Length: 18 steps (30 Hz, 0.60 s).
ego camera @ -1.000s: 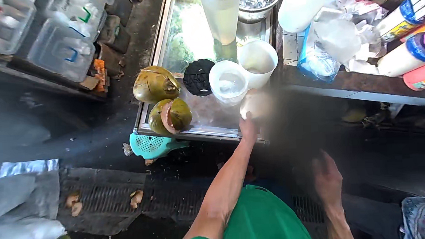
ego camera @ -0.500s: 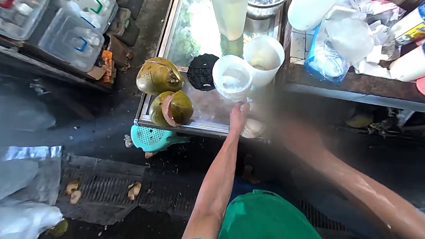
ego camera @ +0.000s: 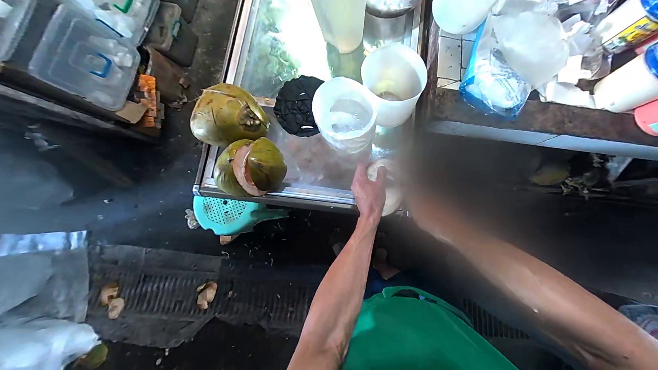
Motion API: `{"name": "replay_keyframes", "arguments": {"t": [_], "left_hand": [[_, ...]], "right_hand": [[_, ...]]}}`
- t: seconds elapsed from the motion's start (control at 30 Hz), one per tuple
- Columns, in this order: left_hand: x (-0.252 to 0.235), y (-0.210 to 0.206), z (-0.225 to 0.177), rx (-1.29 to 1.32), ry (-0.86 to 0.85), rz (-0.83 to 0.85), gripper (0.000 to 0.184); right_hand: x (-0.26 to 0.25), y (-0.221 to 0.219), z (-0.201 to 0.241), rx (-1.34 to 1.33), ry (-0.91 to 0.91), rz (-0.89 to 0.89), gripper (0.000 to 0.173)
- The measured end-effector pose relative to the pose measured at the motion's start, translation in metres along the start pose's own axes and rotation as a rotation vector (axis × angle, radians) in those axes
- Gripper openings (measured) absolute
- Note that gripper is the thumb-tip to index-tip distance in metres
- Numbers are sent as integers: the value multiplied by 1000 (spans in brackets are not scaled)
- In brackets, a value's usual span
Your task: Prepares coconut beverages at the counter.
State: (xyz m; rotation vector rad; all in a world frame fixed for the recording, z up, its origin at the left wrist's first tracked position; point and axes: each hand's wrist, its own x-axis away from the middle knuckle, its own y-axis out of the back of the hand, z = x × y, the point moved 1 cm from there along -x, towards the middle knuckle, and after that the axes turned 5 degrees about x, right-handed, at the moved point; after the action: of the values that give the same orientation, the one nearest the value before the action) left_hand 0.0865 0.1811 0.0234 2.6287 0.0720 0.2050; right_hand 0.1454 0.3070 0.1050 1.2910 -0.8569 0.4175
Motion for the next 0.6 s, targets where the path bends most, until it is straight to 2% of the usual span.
{"name": "replay_keyframes", "arguments": {"t": [0.07, 0.1, 0.13, 0.17, 0.27, 0.37, 0.4, 0.47, 0.53, 0.6], "left_hand": [[17, -6, 6, 15, -137, -24, 40], [23, -10, 10, 28, -195, -44, 41], [27, -12, 14, 36, -223, -56, 42], [27, -11, 16, 37, -230, -49, 44], [19, 3, 17, 62, -135, 28, 55], [2, 28, 19, 147, 45, 7, 48], [-2, 41, 18, 192, 114, -22, 46], [-9, 70, 12, 274, 200, -109, 42], [-19, 100, -3, 333, 176, -209, 38], [-33, 128, -27, 339, 82, -277, 35]], "right_hand": [[3, 1, -1, -28, -43, 190, 53], [4, 4, 0, -15, -63, 276, 47], [4, 2, -1, -48, -78, 349, 29], [3, 2, -2, -146, -86, 440, 21], [6, 3, -12, -575, -24, 702, 22], [15, -3, -18, -879, 140, 854, 25], [20, -2, -15, -870, 141, 834, 25], [35, 16, -1, -664, 97, 651, 28], [53, 43, 20, -328, 126, 359, 35], [72, 69, 38, -127, 163, 34, 37]]}}
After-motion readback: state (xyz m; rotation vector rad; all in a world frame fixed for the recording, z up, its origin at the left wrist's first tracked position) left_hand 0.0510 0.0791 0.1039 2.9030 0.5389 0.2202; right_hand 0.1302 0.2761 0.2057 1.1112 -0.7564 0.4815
